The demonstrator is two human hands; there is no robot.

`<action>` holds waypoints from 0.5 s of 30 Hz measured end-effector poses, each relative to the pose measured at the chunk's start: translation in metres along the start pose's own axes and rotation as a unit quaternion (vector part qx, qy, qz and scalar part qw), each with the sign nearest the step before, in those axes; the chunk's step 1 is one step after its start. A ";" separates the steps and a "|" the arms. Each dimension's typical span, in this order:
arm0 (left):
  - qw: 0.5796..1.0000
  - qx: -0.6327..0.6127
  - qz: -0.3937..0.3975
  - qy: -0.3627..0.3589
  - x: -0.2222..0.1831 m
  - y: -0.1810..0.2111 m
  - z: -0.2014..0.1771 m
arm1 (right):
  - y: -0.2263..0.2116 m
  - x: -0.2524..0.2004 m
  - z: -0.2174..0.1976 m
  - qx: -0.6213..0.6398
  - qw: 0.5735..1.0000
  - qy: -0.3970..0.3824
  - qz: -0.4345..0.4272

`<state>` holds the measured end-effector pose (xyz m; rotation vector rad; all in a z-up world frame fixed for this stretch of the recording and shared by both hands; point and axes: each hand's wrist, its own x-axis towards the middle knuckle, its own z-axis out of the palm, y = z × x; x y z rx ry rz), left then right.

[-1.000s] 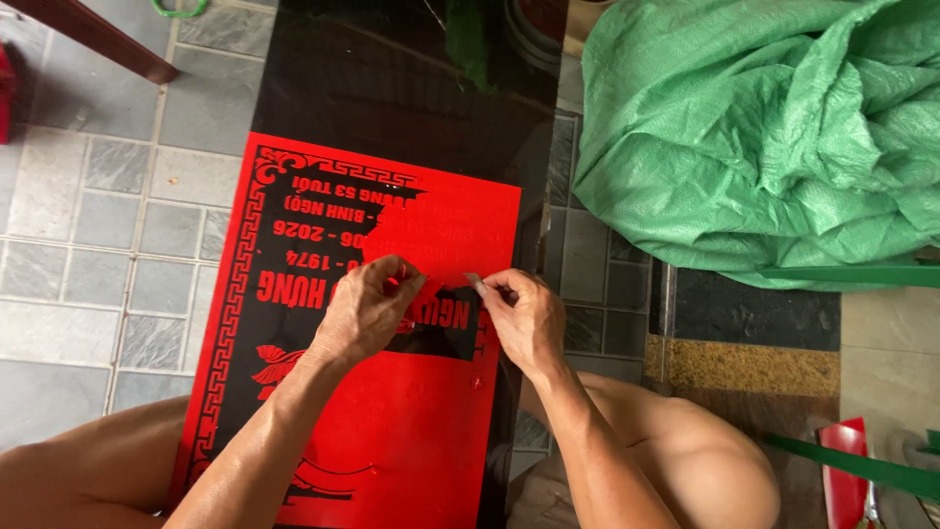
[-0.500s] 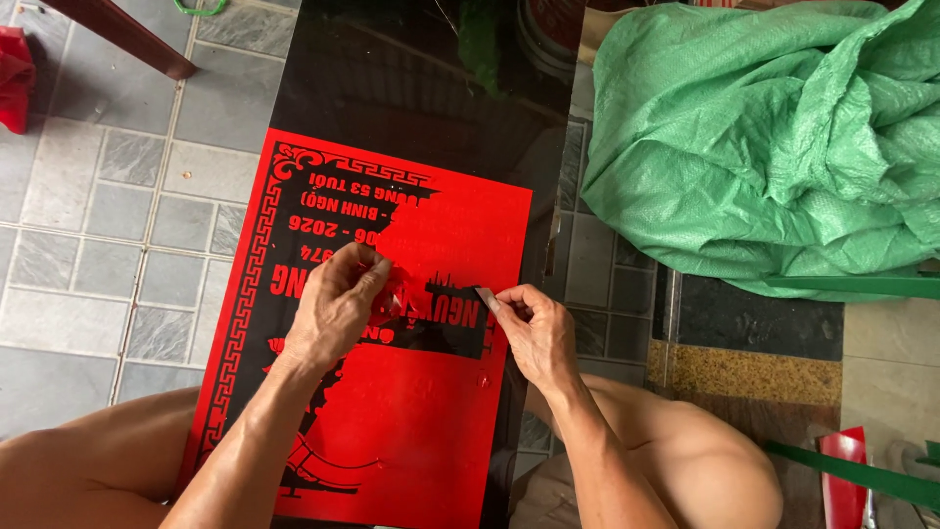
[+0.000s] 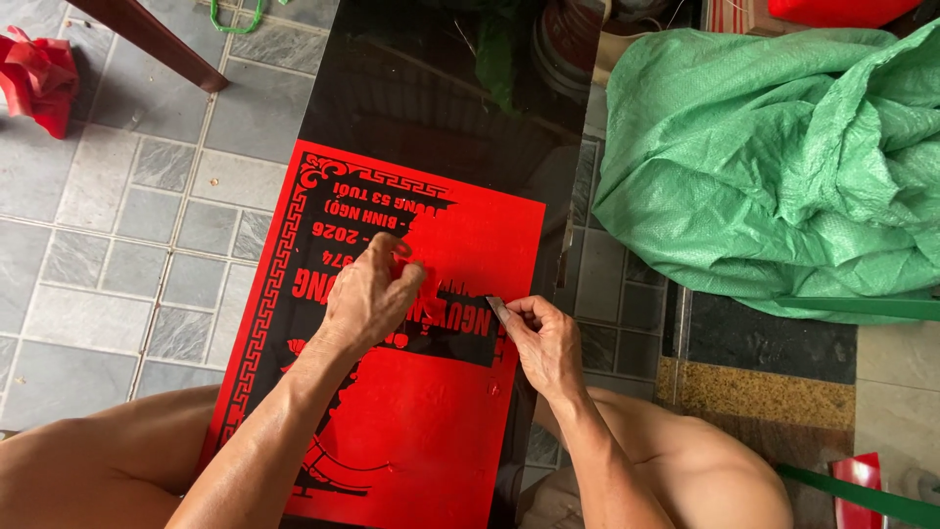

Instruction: Peel a red vinyl sticker from a black board.

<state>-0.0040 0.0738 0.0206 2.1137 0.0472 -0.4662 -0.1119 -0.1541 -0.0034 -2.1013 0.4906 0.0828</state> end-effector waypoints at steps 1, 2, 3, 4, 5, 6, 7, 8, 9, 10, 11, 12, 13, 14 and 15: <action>0.996 0.084 0.004 -0.034 0.000 0.005 -0.001 | 0.001 0.000 0.000 0.025 1.000 0.001 -0.003; 0.984 0.167 0.007 -0.068 0.000 0.009 -0.002 | 0.003 0.001 0.000 0.050 0.999 0.003 -0.007; 0.984 0.168 0.007 -0.067 -0.001 0.009 0.000 | 0.002 0.000 -0.001 0.051 0.999 0.003 -0.007; 0.977 0.192 0.023 -0.086 -0.002 0.008 0.002 | 0.000 0.000 -0.001 0.030 1.000 0.003 -0.005; 0.970 0.217 0.039 -0.103 -0.002 0.007 0.002 | -0.002 0.000 0.000 0.011 1.000 0.002 -0.005; 0.970 0.219 0.038 -0.101 -0.002 0.004 0.004 | -0.001 0.000 0.001 0.013 1.000 0.001 -0.006; 0.954 0.269 0.037 -0.129 -0.001 0.001 0.007 | 0.001 -0.001 0.002 0.025 1.000 0.001 -0.018; 0.934 0.318 0.037 -0.156 0.001 -0.002 0.009 | 0.002 -0.001 0.002 0.037 0.999 0.002 -0.029; 0.934 0.319 0.038 -0.155 0.000 0.001 0.009 | 0.000 0.000 0.002 0.037 0.999 0.003 -0.030; 0.939 0.311 0.041 -0.142 0.000 0.003 0.008 | -0.002 0.001 0.001 0.031 0.999 0.007 -0.017; 0.943 0.303 0.045 -0.132 -0.001 0.004 0.009 | -0.003 -0.001 0.001 0.024 1.000 0.011 0.000; 0.942 0.303 0.046 -0.134 0.000 0.003 0.008 | -0.004 -0.001 0.001 0.025 1.000 0.013 0.002; 0.945 0.297 0.055 -0.123 0.000 0.002 0.007 | -0.004 -0.001 0.000 0.008 1.000 0.009 0.002; 0.948 0.292 0.064 -0.112 0.000 0.000 0.005 | -0.005 -0.001 0.000 -0.009 1.000 0.006 0.002; 0.947 0.292 0.064 -0.114 0.000 0.001 0.004 | -0.004 -0.002 0.000 -0.009 1.000 0.006 0.004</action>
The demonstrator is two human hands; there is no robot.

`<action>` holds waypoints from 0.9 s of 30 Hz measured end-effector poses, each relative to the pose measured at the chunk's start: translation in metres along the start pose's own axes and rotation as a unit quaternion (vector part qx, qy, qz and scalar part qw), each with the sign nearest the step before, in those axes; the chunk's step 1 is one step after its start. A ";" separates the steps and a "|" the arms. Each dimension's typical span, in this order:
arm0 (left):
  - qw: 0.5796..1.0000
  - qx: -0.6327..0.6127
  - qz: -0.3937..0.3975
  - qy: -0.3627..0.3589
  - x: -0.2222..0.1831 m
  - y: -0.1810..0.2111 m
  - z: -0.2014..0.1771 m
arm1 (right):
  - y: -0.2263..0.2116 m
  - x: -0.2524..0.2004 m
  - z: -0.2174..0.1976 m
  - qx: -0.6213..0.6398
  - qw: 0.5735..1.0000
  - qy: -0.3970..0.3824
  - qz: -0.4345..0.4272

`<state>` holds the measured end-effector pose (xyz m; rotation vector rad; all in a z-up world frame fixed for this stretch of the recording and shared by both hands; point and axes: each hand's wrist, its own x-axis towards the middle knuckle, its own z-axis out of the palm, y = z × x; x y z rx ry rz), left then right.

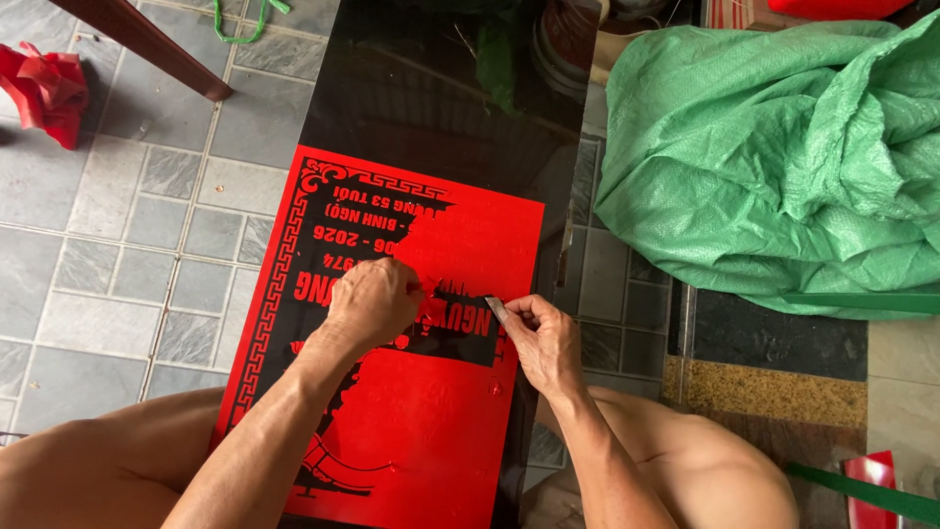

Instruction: Peel a red vinyl sticker from a black board.

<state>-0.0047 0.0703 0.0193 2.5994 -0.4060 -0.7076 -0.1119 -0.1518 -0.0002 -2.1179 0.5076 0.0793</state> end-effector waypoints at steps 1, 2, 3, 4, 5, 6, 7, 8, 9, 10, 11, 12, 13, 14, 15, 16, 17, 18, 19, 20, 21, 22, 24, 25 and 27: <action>0.999 -0.016 0.017 0.032 -0.001 0.000 -0.002 | 0.001 -0.001 0.000 0.006 1.000 0.001 -0.016; 0.997 -0.032 0.034 0.065 0.000 -0.001 -0.005 | 0.001 0.000 -0.001 0.012 0.999 0.002 -0.033; 0.997 -0.032 0.034 0.065 -0.001 0.001 -0.007 | 0.001 0.000 -0.001 0.012 0.999 0.003 -0.033; 0.999 -0.033 0.008 0.029 0.000 0.002 -0.011 | 0.000 0.001 -0.001 0.013 1.000 0.004 -0.022; 0.999 -0.034 -0.019 -0.007 0.000 0.003 -0.015 | -0.001 0.001 0.000 0.014 1.000 0.005 -0.011; 0.999 -0.033 -0.019 -0.007 0.001 0.001 -0.014 | 0.000 0.002 0.000 0.014 1.000 0.005 -0.011; 1.000 -0.018 -0.011 -0.008 0.003 -0.001 -0.014 | 0.001 0.003 0.000 0.028 0.999 0.004 -0.016; 1.000 -0.003 -0.003 -0.011 0.004 -0.002 -0.013 | 0.002 0.002 0.000 0.041 0.999 0.002 -0.019; 1.000 -0.003 -0.003 -0.013 0.007 -0.004 -0.011 | 0.001 0.001 -0.001 0.040 0.999 0.001 -0.017; 1.000 -0.020 -0.012 -0.002 0.010 -0.006 -0.010 | -0.001 0.001 -0.001 0.019 1.000 0.002 -0.022; 0.999 -0.036 -0.021 0.009 0.012 -0.008 -0.008 | -0.003 0.000 -0.001 -0.002 1.000 0.003 -0.027; 0.999 -0.037 -0.023 0.010 0.013 -0.010 -0.006 | -0.002 0.001 -0.001 -0.002 1.000 0.000 -0.028; 0.998 -0.031 0.008 0.048 0.014 -0.011 -0.004 | -0.001 0.001 0.000 0.008 1.000 -0.003 -0.029; 0.995 -0.023 0.040 0.086 0.015 -0.012 -0.002 | -0.001 0.002 0.000 0.019 0.999 -0.004 -0.031; 0.995 -0.023 0.039 0.088 0.013 -0.012 -0.004 | -0.002 0.003 0.000 0.020 0.999 -0.005 -0.033; 0.996 -0.023 0.039 0.077 0.011 -0.011 -0.004 | -0.002 0.002 0.000 0.019 1.000 -0.004 -0.021; 0.997 -0.024 0.040 0.066 0.009 -0.009 -0.004 | -0.003 0.002 -0.001 0.019 1.000 -0.004 -0.010; 0.997 -0.024 0.040 0.066 0.010 -0.013 -0.004 | -0.001 0.002 -0.001 0.019 1.000 -0.004 -0.010; 0.998 -0.029 0.015 0.051 0.011 -0.017 -0.003 | 0.001 0.002 -0.001 0.041 0.999 -0.006 -0.014; 0.999 -0.035 -0.009 0.034 0.011 -0.021 -0.001 | 0.003 0.002 -0.001 0.062 0.998 -0.007 -0.016; 0.999 -0.035 -0.009 0.034 0.012 -0.022 -0.002 | 0.004 0.002 -0.001 0.062 0.998 -0.007 -0.016; 0.998 -0.056 -0.033 0.024 0.012 -0.023 -0.003 | 0.004 0.001 -0.001 0.059 0.998 -0.011 -0.006; 0.995 -0.076 -0.058 0.015 0.012 -0.022 -0.004 | 0.005 0.001 -0.001 0.055 0.998 -0.016 0.005; 0.995 -0.076 -0.053 0.023 0.012 -0.020 -0.004 | 0.004 0.001 -0.001 0.045 0.999 -0.012 -0.014; 0.996 -0.074 -0.047 0.034 0.015 -0.018 -0.005 | -0.001 0.003 -0.001 0.036 0.999 -0.008 -0.037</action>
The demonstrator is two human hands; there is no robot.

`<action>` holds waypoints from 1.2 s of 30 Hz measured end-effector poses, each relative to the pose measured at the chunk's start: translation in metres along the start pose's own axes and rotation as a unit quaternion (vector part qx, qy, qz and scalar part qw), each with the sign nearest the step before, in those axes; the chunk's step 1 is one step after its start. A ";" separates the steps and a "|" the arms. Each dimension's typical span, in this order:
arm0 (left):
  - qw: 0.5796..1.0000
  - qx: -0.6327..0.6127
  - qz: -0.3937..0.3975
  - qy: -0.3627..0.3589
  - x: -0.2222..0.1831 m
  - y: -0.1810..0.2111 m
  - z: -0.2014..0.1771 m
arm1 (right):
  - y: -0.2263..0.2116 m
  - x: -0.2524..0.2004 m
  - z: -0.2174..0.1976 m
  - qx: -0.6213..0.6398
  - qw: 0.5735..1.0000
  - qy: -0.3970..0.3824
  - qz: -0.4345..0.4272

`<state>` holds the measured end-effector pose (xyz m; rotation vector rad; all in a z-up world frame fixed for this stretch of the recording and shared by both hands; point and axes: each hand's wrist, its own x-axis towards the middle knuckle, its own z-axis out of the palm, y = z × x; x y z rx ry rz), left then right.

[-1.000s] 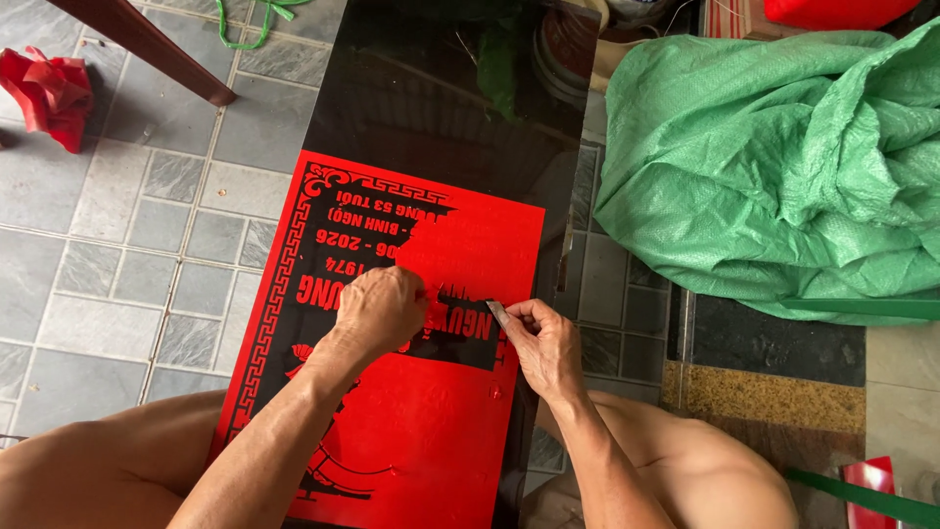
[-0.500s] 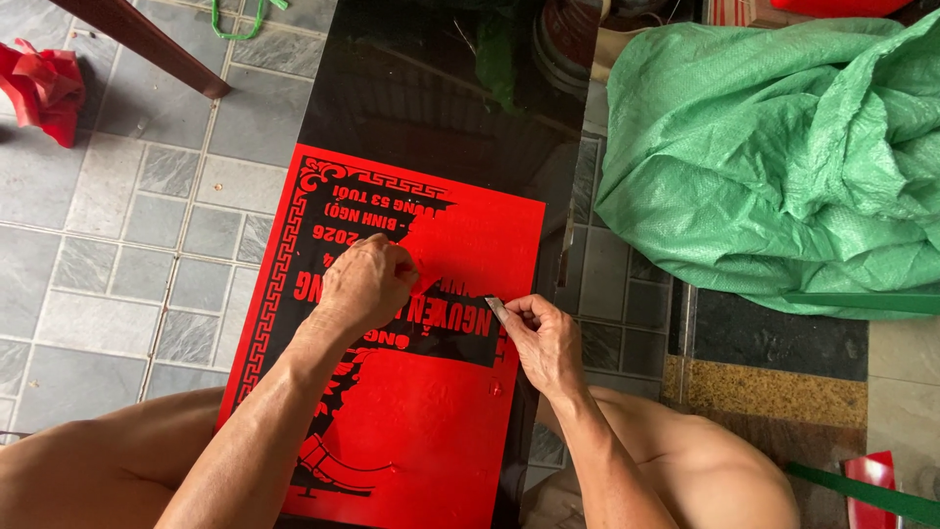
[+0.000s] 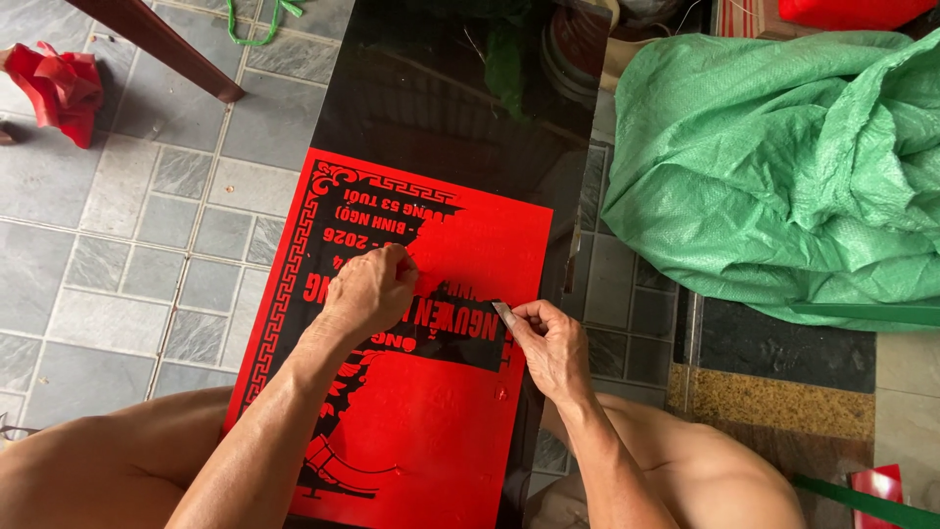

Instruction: Peel a red vinyl sticker from a black board.

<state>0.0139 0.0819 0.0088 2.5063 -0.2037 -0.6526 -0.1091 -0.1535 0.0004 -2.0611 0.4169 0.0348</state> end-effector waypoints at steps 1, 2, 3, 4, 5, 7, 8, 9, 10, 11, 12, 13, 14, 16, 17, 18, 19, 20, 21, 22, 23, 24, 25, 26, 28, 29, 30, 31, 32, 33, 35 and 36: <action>1.000 -0.005 -0.001 -0.017 0.002 -0.001 0.002 | -0.003 -0.001 0.000 -0.011 1.000 -0.001 0.021; 0.999 -0.010 -0.002 -0.033 0.003 -0.001 0.005 | -0.006 -0.002 0.000 -0.021 0.999 -0.002 0.042; 0.999 -0.010 -0.003 -0.031 0.004 -0.001 0.005 | -0.006 -0.002 -0.001 -0.020 0.999 -0.003 0.040; 0.998 -0.026 -0.016 -0.048 0.005 -0.001 0.004 | -0.006 -0.002 -0.001 -0.018 0.999 -0.001 0.036; 0.997 -0.042 -0.031 -0.063 0.006 -0.002 0.003 | -0.007 -0.001 0.000 -0.015 0.999 0.000 0.030; 0.995 -0.059 -0.052 -0.068 0.004 0.004 0.002 | -0.005 -0.002 -0.001 -0.025 0.999 -0.001 0.028; 0.992 -0.076 -0.072 -0.077 0.003 0.006 0.000 | -0.005 -0.001 0.000 -0.036 0.999 0.000 0.029; 0.992 -0.076 -0.076 -0.070 0.003 0.004 0.004 | 0.001 -0.001 0.001 -0.034 0.999 -0.005 0.023; 0.994 -0.056 -0.049 -0.079 0.003 0.002 0.007 | 0.006 0.000 0.003 -0.022 1.000 -0.002 0.011; 0.995 -0.037 -0.020 -0.090 0.004 0.001 0.012 | 0.013 0.000 0.002 -0.012 1.000 0.001 0.001; 0.995 -0.038 -0.024 -0.085 0.005 -0.002 0.013 | 0.012 0.002 0.004 -0.012 1.000 -0.003 -0.004; 0.998 -0.046 0.039 -0.006 0.005 -0.003 0.017 | 0.011 0.001 0.004 -0.017 1.000 -0.004 0.007; 0.991 -0.051 0.100 0.073 0.006 -0.004 0.021 | 0.012 0.001 0.003 -0.022 1.000 -0.006 0.019; 0.994 -0.048 0.084 0.047 0.004 0.002 0.013 | 0.005 0.001 0.003 -0.025 0.999 -0.003 0.035; 0.997 -0.043 0.067 0.019 0.002 0.005 0.009 | 0.002 0.000 0.003 -0.027 0.998 0.000 0.055; 0.997 -0.044 0.068 0.019 0.003 0.004 0.010 | 0.002 0.001 0.004 -0.028 0.998 0.000 0.055; 0.996 -0.058 0.062 0.022 0.003 0.005 0.011 | 0.002 0.000 0.003 -0.026 0.998 0.003 0.053; 0.996 -0.072 0.057 0.025 0.004 0.005 0.012 | 0.002 0.000 0.003 -0.023 0.998 0.006 0.052; 0.995 -0.072 0.057 0.024 0.007 0.002 0.011 | -0.001 0.000 0.003 -0.024 0.998 0.006 0.053; 0.996 -0.064 0.048 0.025 0.010 0.000 0.010 | -0.003 0.000 0.002 -0.030 0.998 0.007 0.057; 0.997 -0.056 0.039 0.026 0.013 -0.002 0.008 | -0.006 0.000 0.001 -0.036 0.997 0.008 0.062; 0.997 -0.056 0.040 0.025 0.013 -0.004 0.004 | -0.006 0.000 0.001 -0.036 0.997 0.009 0.063; 0.997 -0.055 0.046 0.034 0.012 -0.006 0.000 | -0.005 -0.001 0.001 -0.038 0.998 0.006 0.058; 0.996 -0.053 0.051 0.042 0.010 -0.009 -0.005 | -0.005 -0.003 0.002 -0.041 0.998 0.002 0.053; 0.997 -0.058 0.044 0.031 0.010 -0.011 -0.010 | 0.000 0.000 0.004 -0.037 0.998 0.003 0.047; 0.997 -0.064 0.039 0.016 0.009 -0.011 -0.012 | 0.003 0.001 0.004 -0.037 0.998 0.006 0.043; 0.997 -0.064 0.040 0.017 0.009 -0.013 -0.010 | 0.004 0.002 0.005 -0.036 0.998 0.006 0.042; 0.997 -0.066 0.041 0.014 0.009 -0.014 -0.007 | 0.005 0.001 0.004 -0.026 0.999 0.005 0.032; 0.997 -0.068 0.042 0.011 0.008 -0.015 -0.003 | 0.008 0.000 0.002 -0.016 1.000 0.004 0.021; 0.997 -0.069 0.042 0.010 0.003 -0.014 -0.004 | 0.008 0.000 0.002 -0.017 1.000 0.004 0.022; 0.996 -0.078 0.044 0.018 -0.007 -0.012 -0.008 | 0.008 0.000 0.002 -0.005 0.999 -0.001 0.042; 0.996 -0.078 0.044 0.017 -0.010 -0.012 -0.010 | 0.008 0.001 0.002 -0.005 0.999 -0.001 0.042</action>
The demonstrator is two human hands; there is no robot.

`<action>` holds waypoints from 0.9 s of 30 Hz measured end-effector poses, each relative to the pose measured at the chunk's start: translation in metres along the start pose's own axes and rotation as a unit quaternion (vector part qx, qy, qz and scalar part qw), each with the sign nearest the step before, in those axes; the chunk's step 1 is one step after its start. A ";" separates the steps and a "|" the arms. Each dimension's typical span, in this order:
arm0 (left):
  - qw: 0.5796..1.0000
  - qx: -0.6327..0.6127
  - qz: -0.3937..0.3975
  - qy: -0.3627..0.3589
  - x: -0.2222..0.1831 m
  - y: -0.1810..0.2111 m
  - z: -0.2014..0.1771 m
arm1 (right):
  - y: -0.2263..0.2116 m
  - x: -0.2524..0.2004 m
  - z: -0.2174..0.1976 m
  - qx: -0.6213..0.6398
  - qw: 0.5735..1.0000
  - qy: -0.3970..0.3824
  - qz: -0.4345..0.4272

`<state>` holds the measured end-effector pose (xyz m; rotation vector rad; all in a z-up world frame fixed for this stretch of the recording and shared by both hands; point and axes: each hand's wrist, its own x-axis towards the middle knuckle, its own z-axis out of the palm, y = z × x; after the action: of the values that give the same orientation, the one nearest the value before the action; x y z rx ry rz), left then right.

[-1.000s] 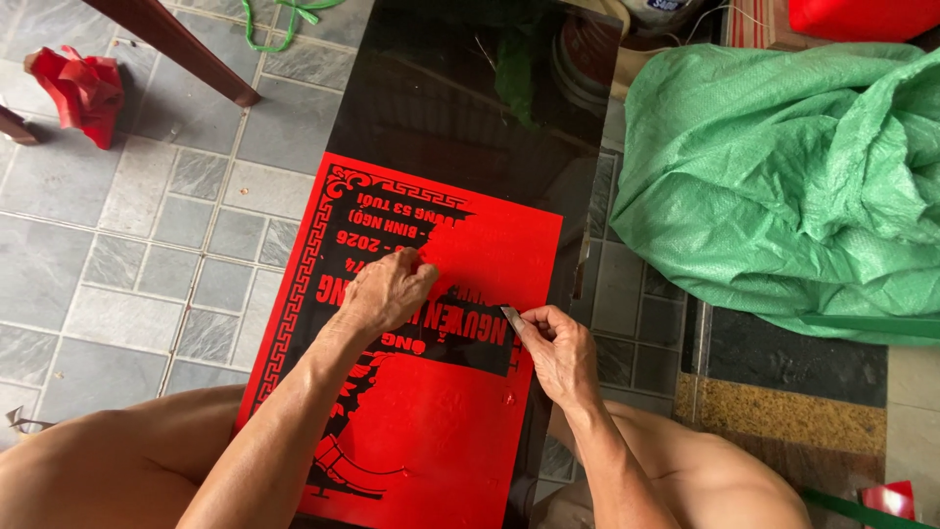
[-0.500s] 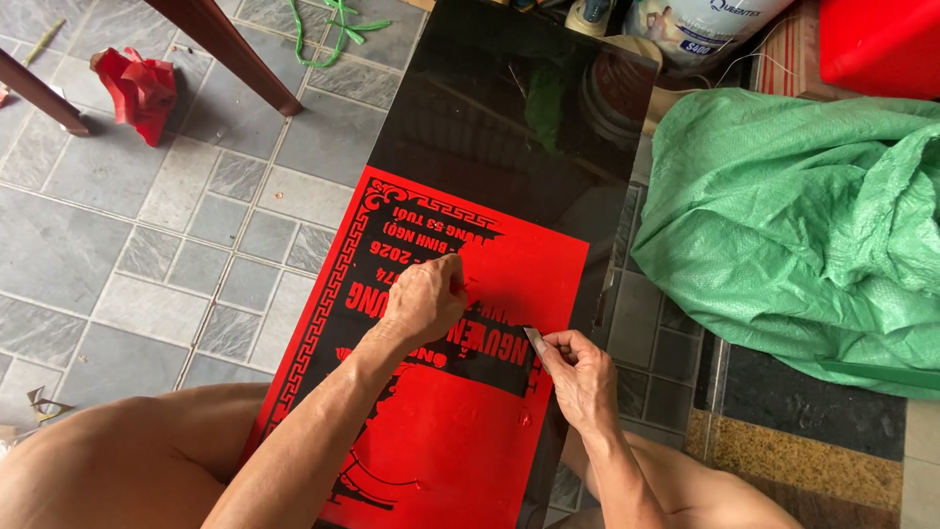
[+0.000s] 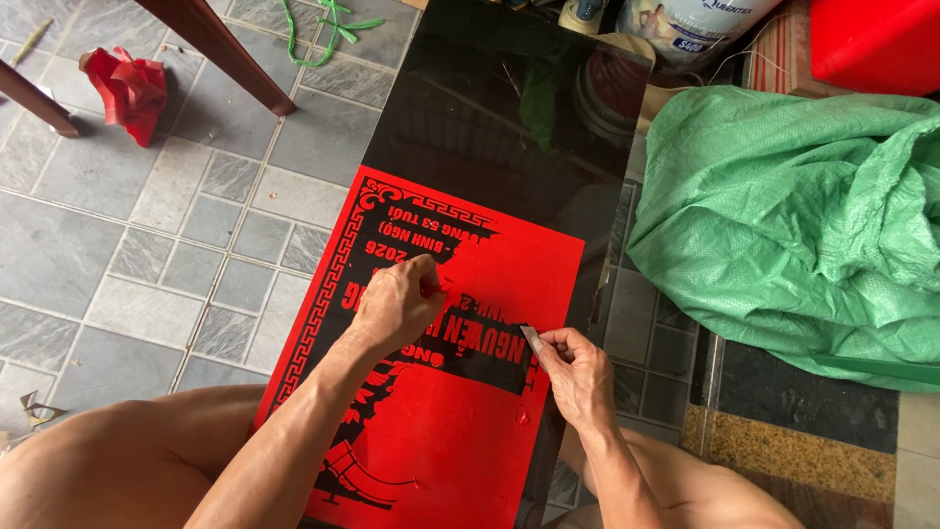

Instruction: Peel a red vinyl sticker from a black board.

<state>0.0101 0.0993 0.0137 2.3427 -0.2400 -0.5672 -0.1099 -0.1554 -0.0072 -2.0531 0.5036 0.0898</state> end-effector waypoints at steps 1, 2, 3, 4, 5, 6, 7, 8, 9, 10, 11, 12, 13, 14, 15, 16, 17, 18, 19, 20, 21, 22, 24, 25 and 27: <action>1.000 -0.019 -0.014 0.007 -0.004 0.000 -0.001 | -0.001 -0.001 0.000 -0.012 1.000 0.001 0.002; 0.999 -0.039 -0.028 0.013 -0.009 0.000 -0.003 | -0.001 -0.001 0.000 -0.025 1.000 0.002 0.004; 0.999 -0.039 -0.028 0.013 -0.009 -0.003 -0.003 | -0.002 -0.001 0.000 -0.025 1.000 0.003 0.005; 0.998 -0.057 -0.030 0.026 -0.010 -0.007 -0.003 | -0.004 -0.002 0.000 -0.021 1.000 0.000 0.007; 0.996 -0.074 -0.030 0.041 -0.010 -0.010 -0.005 | -0.006 -0.001 0.000 -0.017 1.000 -0.002 0.007; 0.996 -0.074 -0.030 0.042 -0.010 -0.011 -0.007 | -0.004 0.001 0.001 -0.017 1.000 -0.002 0.006; 0.995 -0.078 -0.046 0.037 -0.012 -0.012 -0.006 | -0.002 0.000 0.000 -0.017 1.000 -0.001 -0.008; 0.994 -0.082 -0.063 0.032 -0.013 -0.012 -0.005 | 0.001 -0.001 0.000 -0.017 1.000 0.000 -0.022; 0.994 -0.082 -0.062 0.031 -0.014 -0.014 -0.005 | 0.002 -0.001 0.000 -0.017 1.000 0.001 -0.021; 0.993 -0.090 -0.068 0.038 -0.015 -0.015 -0.004 | 0.002 -0.001 0.000 -0.013 1.000 -0.001 -0.015; 0.991 -0.098 -0.073 0.046 -0.016 -0.016 -0.004 | 0.002 0.000 0.000 -0.009 1.000 -0.003 -0.010; 0.992 -0.098 -0.072 0.045 -0.017 -0.018 -0.003 | 0.002 0.000 0.000 -0.009 1.000 -0.002 -0.010; 0.990 -0.109 -0.070 0.054 -0.018 -0.019 -0.001 | 0.004 0.000 0.000 -0.010 1.000 -0.004 -0.007; 0.988 -0.120 -0.068 0.063 -0.019 -0.020 0.001 | 0.005 0.000 -0.001 -0.010 1.000 -0.007 -0.005; 0.989 -0.120 -0.068 0.062 -0.022 -0.016 0.000 | 0.002 0.000 -0.001 -0.010 1.000 -0.006 -0.004; 0.989 -0.114 -0.066 0.068 -0.025 -0.012 -0.001 | 0.000 -0.001 -0.002 -0.003 1.000 -0.007 0.000; 0.989 -0.108 -0.065 0.076 -0.029 -0.009 -0.003 | -0.003 -0.001 -0.001 0.005 1.000 -0.009 0.003; 0.989 -0.107 -0.065 0.076 -0.031 -0.008 -0.002 | -0.003 0.000 -0.001 0.005 1.000 -0.009 0.004; 0.988 -0.126 -0.061 0.073 -0.033 -0.007 -0.001 | -0.003 -0.002 -0.001 -0.003 1.000 -0.009 0.006; 0.985 -0.144 -0.056 0.070 -0.036 -0.006 0.001 | -0.003 -0.003 -0.002 -0.011 1.000 -0.009 0.007; 0.986 -0.144 -0.055 0.070 -0.037 -0.004 0.001 | -0.002 -0.001 -0.002 -0.011 1.000 -0.008 0.007; 0.985 -0.145 -0.053 0.078 -0.038 -0.002 0.001 | -0.001 0.000 -0.002 -0.010 1.000 -0.008 0.005; 0.984 -0.147 -0.053 0.085 -0.044 0.000 0.005 | 0.000 -0.001 -0.002 -0.010 1.000 -0.009 0.004; 0.983 -0.143 -0.013 0.114 -0.047 0.001 0.008 | -0.001 -0.001 -0.002 -0.004 1.000 -0.012 0.013; 0.980 -0.138 0.026 0.143 -0.053 0.000 0.013 | -0.004 -0.001 -0.001 0.002 1.000 -0.016 0.020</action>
<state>-0.0434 0.1087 0.0224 2.1084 -0.0829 -0.2166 -0.1092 -0.1545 -0.0037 -2.0348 0.5260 0.1450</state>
